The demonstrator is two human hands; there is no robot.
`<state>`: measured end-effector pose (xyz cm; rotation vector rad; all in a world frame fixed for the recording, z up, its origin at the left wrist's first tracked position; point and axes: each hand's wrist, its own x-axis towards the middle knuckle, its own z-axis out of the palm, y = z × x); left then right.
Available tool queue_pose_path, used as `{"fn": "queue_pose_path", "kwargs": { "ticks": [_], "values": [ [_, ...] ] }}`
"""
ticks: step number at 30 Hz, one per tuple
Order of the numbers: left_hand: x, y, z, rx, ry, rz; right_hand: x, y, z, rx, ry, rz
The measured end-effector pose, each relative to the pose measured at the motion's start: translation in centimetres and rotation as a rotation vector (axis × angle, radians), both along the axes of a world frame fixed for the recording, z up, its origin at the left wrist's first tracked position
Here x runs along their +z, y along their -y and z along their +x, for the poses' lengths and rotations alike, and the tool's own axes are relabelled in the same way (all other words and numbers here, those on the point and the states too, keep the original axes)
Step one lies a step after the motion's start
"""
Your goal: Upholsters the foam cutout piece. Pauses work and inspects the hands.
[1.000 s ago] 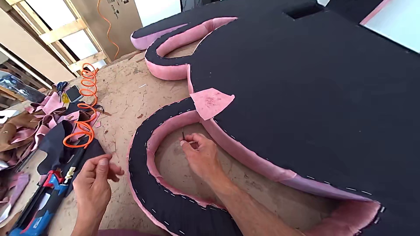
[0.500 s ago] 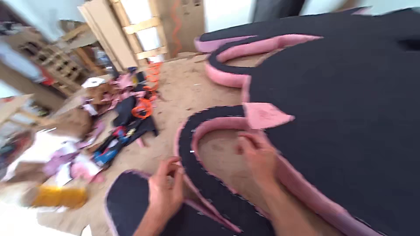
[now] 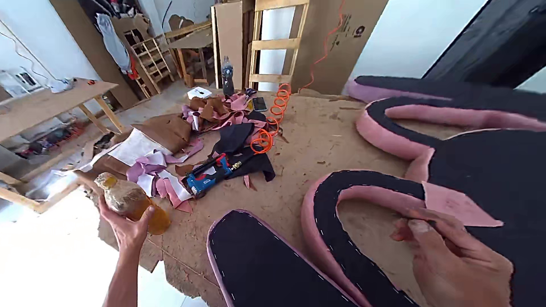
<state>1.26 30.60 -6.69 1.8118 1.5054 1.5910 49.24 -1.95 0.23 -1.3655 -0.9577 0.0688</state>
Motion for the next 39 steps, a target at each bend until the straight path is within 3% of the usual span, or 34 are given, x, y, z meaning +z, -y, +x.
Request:
{"fn": "queue_pose_path", "kwargs": {
  "ticks": [5,11,15,20,24,26,29,32,36,39],
  "values": [
    [1.0,-2.3,2.8,0.032,0.024,-0.021,5.9,-2.5,-8.3,0.172,-0.126,0.048],
    [6.0,4.7,4.9,-0.246,-0.223,0.349,9.9,-5.5,-17.7,0.347,-0.373,0.133],
    [10.5,7.6,5.5,-0.389,-0.355,0.639,11.9,-6.9,-20.7,0.521,-0.414,0.290],
    [15.2,9.9,5.7,-0.405,-0.468,0.832,13.3,-5.7,-21.0,0.663,-0.519,0.389],
    [15.9,10.7,5.7,-0.434,-0.415,0.696,13.1,-4.2,-19.6,0.922,-0.884,0.438],
    [14.3,10.4,6.0,-0.404,-0.283,0.498,12.2,-3.7,-18.6,1.073,-1.066,0.493],
    [10.2,7.9,6.9,-0.297,-0.059,0.140,11.0,-2.8,-17.6,1.139,-1.130,0.503],
    [4.8,4.1,7.0,-0.241,0.036,0.009,9.6,-1.7,-15.7,1.052,-0.991,0.450],
    [-1.0,1.7,6.5,-0.287,0.013,-0.011,6.6,1.3,-10.4,0.417,-0.708,0.144],
    [-1.6,0.6,5.2,-0.315,-0.020,-0.024,3.2,3.3,-5.3,-0.048,-0.547,-0.173]
  ]
}}
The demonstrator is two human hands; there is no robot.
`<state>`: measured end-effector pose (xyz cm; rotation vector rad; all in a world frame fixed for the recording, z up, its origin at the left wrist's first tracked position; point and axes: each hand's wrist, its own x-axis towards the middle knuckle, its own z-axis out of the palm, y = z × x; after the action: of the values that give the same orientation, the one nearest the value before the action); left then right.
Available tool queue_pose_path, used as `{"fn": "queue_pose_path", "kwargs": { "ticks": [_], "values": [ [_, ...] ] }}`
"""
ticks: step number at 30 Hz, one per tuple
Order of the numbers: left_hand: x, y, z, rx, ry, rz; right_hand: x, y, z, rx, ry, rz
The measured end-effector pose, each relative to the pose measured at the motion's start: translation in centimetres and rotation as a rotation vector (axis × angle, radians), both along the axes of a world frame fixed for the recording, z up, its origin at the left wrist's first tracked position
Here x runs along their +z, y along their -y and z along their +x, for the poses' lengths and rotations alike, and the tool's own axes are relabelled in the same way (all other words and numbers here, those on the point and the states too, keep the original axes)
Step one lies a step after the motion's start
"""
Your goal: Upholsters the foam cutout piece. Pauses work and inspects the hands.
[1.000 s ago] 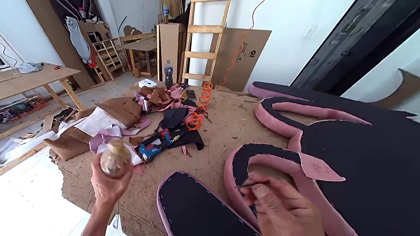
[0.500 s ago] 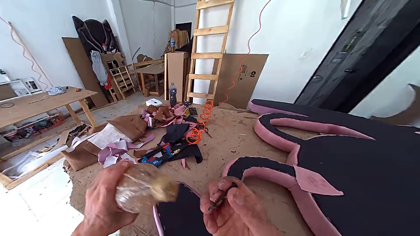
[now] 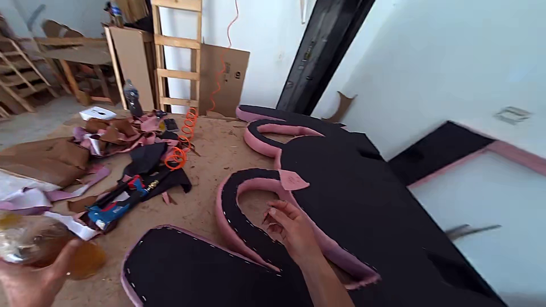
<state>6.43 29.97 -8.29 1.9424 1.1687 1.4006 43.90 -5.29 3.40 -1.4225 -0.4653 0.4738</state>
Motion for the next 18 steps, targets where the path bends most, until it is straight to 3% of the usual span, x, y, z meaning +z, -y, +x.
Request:
{"fn": "queue_pose_path", "kwargs": {
  "ticks": [4,6,8,10,13,15,18],
  "values": [
    [0.4,0.2,-0.5,-0.096,0.047,-0.020,-8.1,1.4,7.1,-0.214,0.192,-0.579],
    [1.4,1.9,-1.1,-0.138,0.281,-0.092,-10.4,2.8,8.3,-0.161,0.256,-0.790],
    [3.1,4.3,-3.4,-0.166,0.593,-0.125,-9.7,3.5,8.0,-0.011,0.491,-0.919],
    [6.3,7.4,-5.5,-0.339,0.902,-0.248,-8.0,2.4,6.9,0.084,0.633,-0.729],
    [8.8,11.5,-6.1,-0.620,1.015,-0.396,-3.8,-1.1,1.9,0.305,0.236,-0.236],
    [9.3,13.3,-5.3,-0.743,0.789,-0.335,-0.1,-5.1,-5.1,0.384,0.183,0.061],
    [10.4,16.1,-2.4,-0.782,0.199,0.024,4.1,-10.9,-14.9,0.463,0.346,0.300]
  ]
}}
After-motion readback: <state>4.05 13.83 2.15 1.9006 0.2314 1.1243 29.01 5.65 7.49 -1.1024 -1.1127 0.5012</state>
